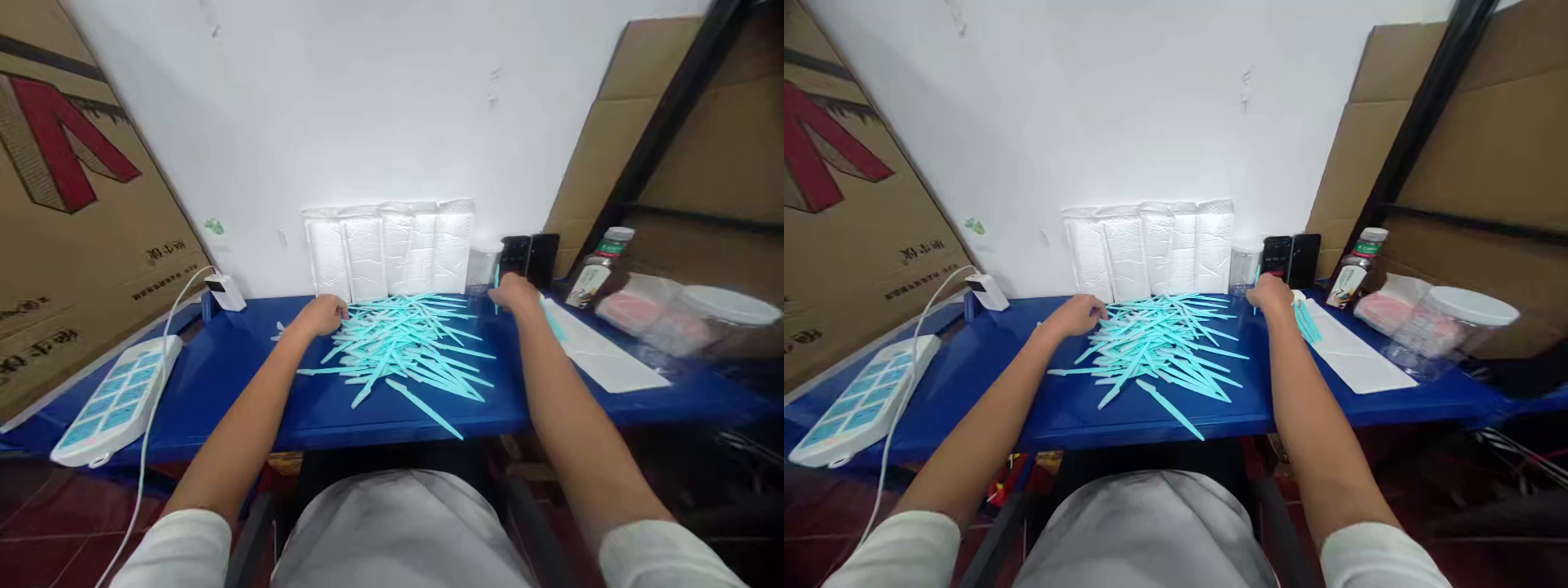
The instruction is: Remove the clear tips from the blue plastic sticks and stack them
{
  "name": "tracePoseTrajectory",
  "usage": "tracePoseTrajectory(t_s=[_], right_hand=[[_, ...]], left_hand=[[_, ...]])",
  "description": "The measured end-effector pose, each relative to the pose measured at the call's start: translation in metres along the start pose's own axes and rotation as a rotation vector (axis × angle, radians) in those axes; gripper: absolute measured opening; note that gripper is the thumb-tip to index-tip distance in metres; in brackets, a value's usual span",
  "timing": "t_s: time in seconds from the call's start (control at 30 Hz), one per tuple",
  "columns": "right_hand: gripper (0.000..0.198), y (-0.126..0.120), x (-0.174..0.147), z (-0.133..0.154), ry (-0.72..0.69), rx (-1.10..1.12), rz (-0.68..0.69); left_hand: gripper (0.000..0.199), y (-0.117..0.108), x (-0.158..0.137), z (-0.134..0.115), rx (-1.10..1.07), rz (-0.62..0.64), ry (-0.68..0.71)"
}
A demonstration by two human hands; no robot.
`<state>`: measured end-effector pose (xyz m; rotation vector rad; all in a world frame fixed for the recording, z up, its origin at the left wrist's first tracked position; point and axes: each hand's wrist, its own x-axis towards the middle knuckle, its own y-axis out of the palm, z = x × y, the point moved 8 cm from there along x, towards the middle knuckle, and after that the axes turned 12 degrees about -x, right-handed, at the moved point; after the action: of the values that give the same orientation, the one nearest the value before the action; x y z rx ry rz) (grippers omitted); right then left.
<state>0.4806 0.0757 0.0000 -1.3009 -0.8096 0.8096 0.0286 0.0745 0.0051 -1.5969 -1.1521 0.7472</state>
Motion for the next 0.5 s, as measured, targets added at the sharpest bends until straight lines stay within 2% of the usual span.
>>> tracePoseTrajectory(t_s=[0.17, 0.33, 0.5], right_hand=[[0.041, -0.0041, -0.0028, 0.0006, 0.021, 0.003, -0.007], [0.038, -0.0060, -0.0063, 0.0010, 0.030, 0.003, 0.029], [0.039, -0.0072, -0.0082, 0.0018, 0.026, 0.009, 0.036]], left_hand=[[0.034, -0.0083, -0.0008, 0.0068, 0.072, -0.094, -0.031], [0.039, 0.0002, 0.0033, 0.0079, -0.014, -0.007, 0.015], [0.039, -0.0005, 0.0050, 0.0081, -0.028, -0.036, 0.043]])
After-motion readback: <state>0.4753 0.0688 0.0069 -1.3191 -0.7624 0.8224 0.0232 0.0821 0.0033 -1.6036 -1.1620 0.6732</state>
